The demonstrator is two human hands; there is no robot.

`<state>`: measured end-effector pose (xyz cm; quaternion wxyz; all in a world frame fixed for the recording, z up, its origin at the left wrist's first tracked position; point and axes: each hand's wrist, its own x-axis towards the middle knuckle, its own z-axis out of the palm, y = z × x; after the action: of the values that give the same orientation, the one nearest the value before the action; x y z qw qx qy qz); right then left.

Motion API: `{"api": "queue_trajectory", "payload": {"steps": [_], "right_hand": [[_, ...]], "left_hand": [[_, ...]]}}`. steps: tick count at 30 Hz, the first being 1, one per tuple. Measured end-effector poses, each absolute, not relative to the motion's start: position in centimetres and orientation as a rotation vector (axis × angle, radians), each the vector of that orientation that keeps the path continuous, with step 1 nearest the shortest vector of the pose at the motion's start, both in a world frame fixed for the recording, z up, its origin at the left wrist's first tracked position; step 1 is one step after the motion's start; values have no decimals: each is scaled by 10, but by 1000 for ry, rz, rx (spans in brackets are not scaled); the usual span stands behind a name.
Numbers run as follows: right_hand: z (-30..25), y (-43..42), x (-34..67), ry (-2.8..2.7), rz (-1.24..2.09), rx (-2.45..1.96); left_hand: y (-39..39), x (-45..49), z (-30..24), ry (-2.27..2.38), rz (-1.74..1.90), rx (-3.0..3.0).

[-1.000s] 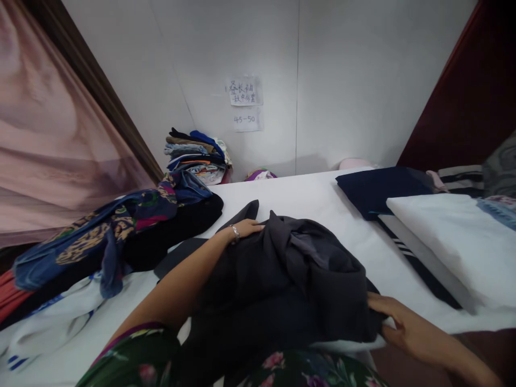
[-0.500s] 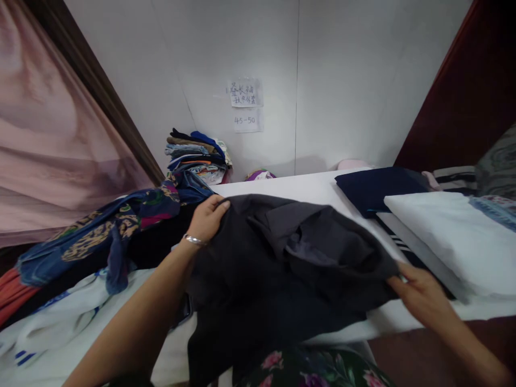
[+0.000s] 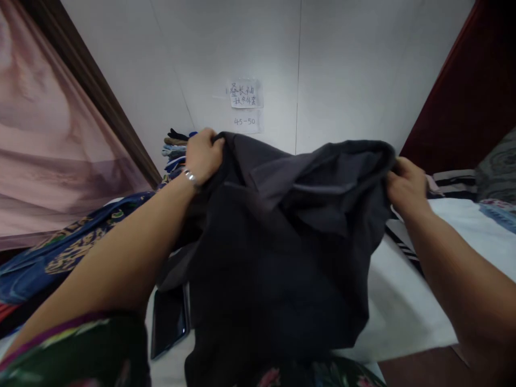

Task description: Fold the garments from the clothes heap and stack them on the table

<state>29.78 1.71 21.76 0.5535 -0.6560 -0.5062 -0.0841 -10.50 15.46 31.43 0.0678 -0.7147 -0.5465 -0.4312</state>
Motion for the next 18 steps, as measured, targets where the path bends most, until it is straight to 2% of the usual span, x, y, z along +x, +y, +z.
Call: {"api": "queue_trajectory", "payload": {"steps": [4, 8, 13, 15, 18], "right_hand": [[224, 115, 308, -1188, -207, -1689], [177, 149, 295, -1207, 132, -1773], [72, 81, 272, -1269, 322, -1753], [41, 40, 265, -1054, 534, -1722], [25, -18, 244, -653, 948, -1505]], "left_hand": [[236, -64, 316, -1857, -1267, -2111], [245, -46, 266, -1777, -1149, -2359], [169, -102, 154, -1508, -619, -2860], [130, -136, 119, -1638, -508, -2890], [70, -170, 88, -1868, -448, -2839]]}}
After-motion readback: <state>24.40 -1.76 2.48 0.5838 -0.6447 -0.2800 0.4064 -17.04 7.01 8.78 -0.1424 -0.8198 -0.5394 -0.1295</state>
